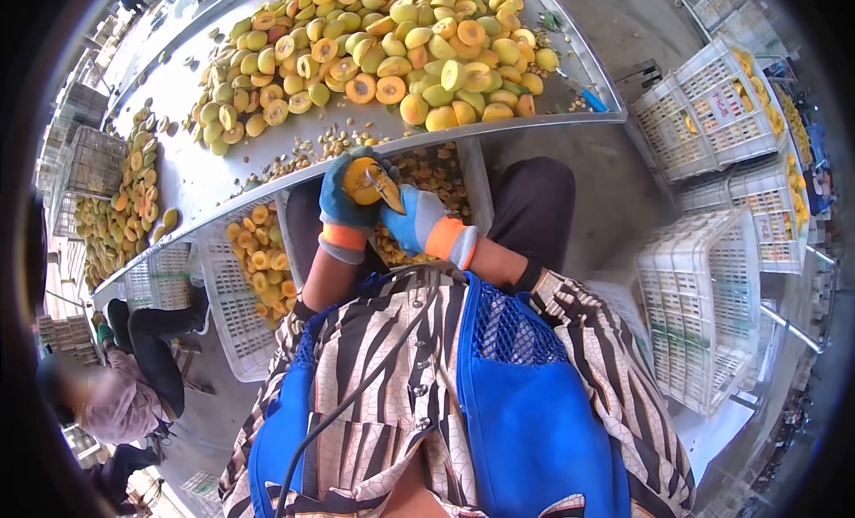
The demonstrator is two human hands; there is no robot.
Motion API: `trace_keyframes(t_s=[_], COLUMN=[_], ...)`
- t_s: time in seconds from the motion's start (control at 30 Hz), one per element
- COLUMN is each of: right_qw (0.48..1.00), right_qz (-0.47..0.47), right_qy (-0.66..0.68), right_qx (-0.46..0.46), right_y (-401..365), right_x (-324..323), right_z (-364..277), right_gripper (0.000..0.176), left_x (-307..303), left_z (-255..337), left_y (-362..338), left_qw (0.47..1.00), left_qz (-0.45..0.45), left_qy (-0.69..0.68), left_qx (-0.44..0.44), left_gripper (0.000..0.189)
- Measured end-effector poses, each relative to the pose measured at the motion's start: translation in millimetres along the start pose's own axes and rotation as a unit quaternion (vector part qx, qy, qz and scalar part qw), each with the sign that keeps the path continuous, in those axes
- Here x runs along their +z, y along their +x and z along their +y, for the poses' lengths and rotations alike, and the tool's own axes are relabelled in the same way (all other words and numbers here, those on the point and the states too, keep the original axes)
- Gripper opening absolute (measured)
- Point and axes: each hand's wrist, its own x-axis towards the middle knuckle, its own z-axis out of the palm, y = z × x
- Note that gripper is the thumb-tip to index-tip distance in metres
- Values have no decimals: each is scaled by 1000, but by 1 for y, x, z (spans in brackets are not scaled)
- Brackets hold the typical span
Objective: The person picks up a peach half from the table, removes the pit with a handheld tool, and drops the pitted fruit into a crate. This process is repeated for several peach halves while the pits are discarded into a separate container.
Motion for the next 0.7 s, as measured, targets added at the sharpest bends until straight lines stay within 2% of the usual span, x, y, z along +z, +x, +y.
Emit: trace_keyframes(t_s=[0.03,0.07,0.1,0.13,0.27,0.33,0.37,0.43,0.47,0.5,0.53,0.57,0.63,0.67,0.7], right_qw=[1000,1000,999,997,999,956,956,925,925,985,998,998,986,986,973], right_qz=[-10,-10,-17,-23,8,89,88,120,121,32,-59,-58,34,35,71], right_qy=[29,27,41,56,-34,-211,-211,-238,-238,-120,4,5,-127,-127,-169], right_qx=[4,5,24,43,5,-182,-181,-270,-270,-123,30,31,-101,-101,-141], right_y=[1,-2,-5,-7,-4,7,8,9,4,-8,-15,-12,0,1,1], right_x=[2,2,1,2,3,4,4,4,-1,-7,-11,-10,-4,-3,-2], right_z=[2,-1,-6,-9,5,31,34,40,26,0,-14,-6,17,20,22], right_gripper=[32,32,33,34,26,26,26,28,28,28,28,28,28,28,28], left_x=[3,6,8,10,13,13,15,19,18,17,17,19,20,20,19], left_z=[-7,2,22,36,54,60,64,71,68,64,62,63,66,64,59], left_y=[0,0,3,5,7,6,6,3,3,2,1,1,2,2,3], left_qw=[976,975,929,860,874,857,856,820,820,826,831,831,842,842,854], left_qz=[55,57,60,62,47,12,12,22,22,6,-11,-11,12,11,-11], left_qy=[-164,-165,-293,-414,-375,-411,-411,-454,-453,-459,-464,-464,-436,-435,-430], left_qx=[-135,-135,-216,-292,-306,-311,-312,-347,-347,-326,-306,-307,-318,-318,-293], left_gripper=[31,31,33,37,33,33,33,33,33,34,34,34,35,35,36])
